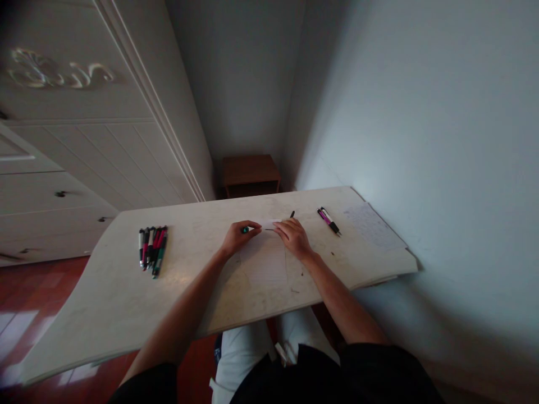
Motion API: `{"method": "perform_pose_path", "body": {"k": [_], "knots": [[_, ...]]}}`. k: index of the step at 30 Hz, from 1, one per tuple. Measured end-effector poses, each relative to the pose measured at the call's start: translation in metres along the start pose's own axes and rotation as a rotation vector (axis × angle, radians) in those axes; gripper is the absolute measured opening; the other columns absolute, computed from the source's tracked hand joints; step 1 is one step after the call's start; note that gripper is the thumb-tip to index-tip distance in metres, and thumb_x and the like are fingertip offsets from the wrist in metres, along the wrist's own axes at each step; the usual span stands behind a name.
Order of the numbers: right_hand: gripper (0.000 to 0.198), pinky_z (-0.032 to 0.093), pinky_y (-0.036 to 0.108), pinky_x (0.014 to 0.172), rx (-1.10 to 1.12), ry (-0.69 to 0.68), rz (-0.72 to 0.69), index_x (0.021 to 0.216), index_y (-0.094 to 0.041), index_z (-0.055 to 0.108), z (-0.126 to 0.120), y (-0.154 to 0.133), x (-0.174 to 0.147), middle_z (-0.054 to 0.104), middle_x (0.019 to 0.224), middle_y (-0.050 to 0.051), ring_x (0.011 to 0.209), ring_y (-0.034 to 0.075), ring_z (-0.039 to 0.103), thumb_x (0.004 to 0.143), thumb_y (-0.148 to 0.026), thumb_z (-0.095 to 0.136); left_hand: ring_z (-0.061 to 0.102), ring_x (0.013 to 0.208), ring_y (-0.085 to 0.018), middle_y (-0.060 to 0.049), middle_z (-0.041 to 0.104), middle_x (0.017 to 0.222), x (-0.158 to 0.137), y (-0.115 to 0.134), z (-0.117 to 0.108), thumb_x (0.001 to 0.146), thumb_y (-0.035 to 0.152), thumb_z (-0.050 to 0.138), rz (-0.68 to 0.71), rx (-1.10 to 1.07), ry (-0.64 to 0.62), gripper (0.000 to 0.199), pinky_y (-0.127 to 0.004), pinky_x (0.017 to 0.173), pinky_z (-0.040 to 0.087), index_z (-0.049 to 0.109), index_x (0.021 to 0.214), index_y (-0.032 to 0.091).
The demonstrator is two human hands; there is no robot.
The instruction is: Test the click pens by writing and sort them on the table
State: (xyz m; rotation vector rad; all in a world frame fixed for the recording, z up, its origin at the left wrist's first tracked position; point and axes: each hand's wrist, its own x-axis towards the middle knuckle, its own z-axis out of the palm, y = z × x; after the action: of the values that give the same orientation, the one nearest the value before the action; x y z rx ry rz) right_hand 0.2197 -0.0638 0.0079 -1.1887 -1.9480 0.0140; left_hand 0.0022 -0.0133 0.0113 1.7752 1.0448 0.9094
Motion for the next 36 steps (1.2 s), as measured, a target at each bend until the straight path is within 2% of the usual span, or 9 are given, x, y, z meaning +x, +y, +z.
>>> {"method": "perform_pose_path", "body": {"k": [8,25,36], "knots": [[0.022,0.051,0.041,0.080,-0.017,0.018,0.012,0.106,-0.021,0.070,0.000,0.005,-0.001,0.073,0.093,0.009,0.084,0.023,0.062,0.095,-0.029,0.053,0.064,0.072,-0.015,-0.003,0.075,0.086,0.001,0.002,-0.004,0.078,0.029,0.067,-0.004,0.005,0.032,0.015,-0.026,0.070,0.049,0.074,0.087,0.019],[0.021,0.051,0.038,0.077,-0.056,0.026,-0.035,0.105,-0.019,0.070,0.002,0.007,-0.002,0.072,0.088,0.009,0.080,0.022,0.061,0.094,-0.026,0.054,0.066,0.081,-0.016,-0.004,0.075,0.088,0.005,-0.006,0.000,0.078,0.020,0.067,0.046,0.035,0.025,0.010,-0.028,0.080,0.050,0.074,0.085,0.018],[0.022,0.051,0.038,0.077,-0.076,0.008,-0.038,0.104,-0.018,0.071,0.004,0.007,-0.003,0.071,0.085,0.009,0.080,0.022,0.060,0.095,-0.026,0.053,0.067,0.081,-0.016,-0.003,0.074,0.086,0.004,-0.013,0.002,0.079,0.017,0.066,0.140,0.103,0.042,0.009,-0.028,0.080,0.051,0.074,0.084,0.019]]}}
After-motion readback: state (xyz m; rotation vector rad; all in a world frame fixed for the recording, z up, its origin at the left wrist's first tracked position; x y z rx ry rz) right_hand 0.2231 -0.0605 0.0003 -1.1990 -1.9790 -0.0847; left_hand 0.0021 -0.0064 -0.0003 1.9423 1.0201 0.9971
